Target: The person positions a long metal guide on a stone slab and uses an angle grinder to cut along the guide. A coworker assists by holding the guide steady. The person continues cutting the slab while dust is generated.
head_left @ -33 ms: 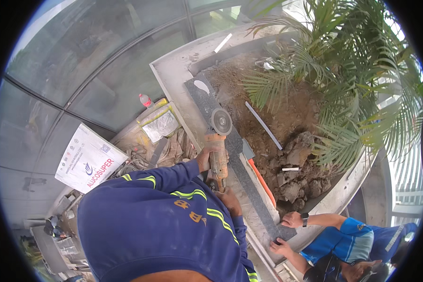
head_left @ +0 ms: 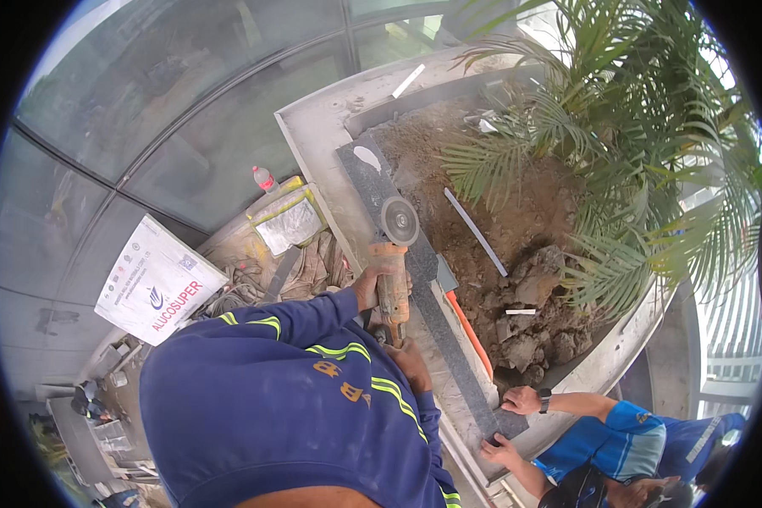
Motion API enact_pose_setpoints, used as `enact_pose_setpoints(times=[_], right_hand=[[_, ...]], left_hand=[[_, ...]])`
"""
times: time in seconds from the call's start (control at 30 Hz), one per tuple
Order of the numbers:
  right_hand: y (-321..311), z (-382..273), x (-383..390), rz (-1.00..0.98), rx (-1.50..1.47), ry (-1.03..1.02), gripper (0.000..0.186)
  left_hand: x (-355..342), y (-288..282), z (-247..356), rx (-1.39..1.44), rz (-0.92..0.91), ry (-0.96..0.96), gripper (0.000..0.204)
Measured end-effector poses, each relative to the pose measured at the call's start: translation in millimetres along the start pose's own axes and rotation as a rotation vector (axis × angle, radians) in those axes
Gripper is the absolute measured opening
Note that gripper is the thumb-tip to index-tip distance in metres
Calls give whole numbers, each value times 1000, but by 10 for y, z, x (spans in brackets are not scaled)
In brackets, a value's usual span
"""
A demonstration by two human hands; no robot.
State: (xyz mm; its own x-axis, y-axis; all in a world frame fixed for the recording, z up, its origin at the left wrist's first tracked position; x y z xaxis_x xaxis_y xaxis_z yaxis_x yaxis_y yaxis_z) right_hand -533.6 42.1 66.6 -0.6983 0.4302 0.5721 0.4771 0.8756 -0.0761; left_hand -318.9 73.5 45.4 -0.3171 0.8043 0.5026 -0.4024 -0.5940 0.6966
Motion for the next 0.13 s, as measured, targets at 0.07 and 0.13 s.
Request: enact_pose_setpoints(times=[0.07,0.13], right_hand=[[45,-4,-43,103,87,-90,36],[120,130,-178,204,153,-159,31]], left_hand=[[-27,-38,18,56,1,13,53],[-113,-173,-26,102,-30,-11,54]])
Point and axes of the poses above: each hand's wrist, its own x-axis away from the middle knuckle, its own y-axis out of the palm, z = x × y, the point moved 2 cm from there along -x, towards the middle knuckle, and after that the axes turned 10 degrees about z, right-handed, at the moved point
